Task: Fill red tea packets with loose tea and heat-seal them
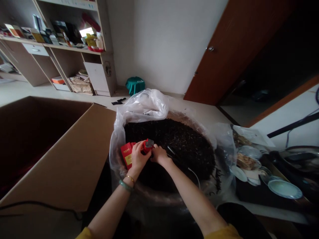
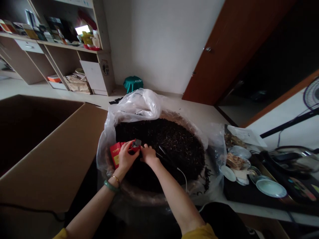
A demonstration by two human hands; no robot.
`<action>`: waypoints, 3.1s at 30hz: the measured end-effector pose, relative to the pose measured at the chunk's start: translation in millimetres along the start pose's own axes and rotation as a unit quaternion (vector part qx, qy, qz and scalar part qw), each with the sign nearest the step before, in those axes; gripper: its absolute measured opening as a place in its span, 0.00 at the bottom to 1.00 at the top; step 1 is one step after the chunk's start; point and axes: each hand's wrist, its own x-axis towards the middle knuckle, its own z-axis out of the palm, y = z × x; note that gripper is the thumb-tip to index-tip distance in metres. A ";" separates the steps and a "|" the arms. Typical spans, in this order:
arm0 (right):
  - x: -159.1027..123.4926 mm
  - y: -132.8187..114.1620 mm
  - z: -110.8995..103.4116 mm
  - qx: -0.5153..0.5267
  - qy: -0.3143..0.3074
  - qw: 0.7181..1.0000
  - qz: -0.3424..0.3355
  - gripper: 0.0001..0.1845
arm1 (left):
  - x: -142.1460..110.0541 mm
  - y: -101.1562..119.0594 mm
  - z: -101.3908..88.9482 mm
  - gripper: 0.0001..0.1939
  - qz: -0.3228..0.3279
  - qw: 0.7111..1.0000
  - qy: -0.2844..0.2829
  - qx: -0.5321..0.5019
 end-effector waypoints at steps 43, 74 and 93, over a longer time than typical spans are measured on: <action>-56.9 -4.2 -82.8 -0.023 0.150 0.987 -0.046 0.12 | -5.9 -0.6 6.6 0.23 0.037 0.991 -0.086 0.097; -44.8 0.7 -68.7 0.125 0.175 0.976 0.009 0.14 | -6.0 1.5 6.0 0.20 0.021 0.988 -0.113 0.100; -42.2 7.7 -48.7 0.290 0.226 0.924 -0.105 0.15 | -6.6 -0.5 5.4 0.23 0.028 0.993 -0.087 0.068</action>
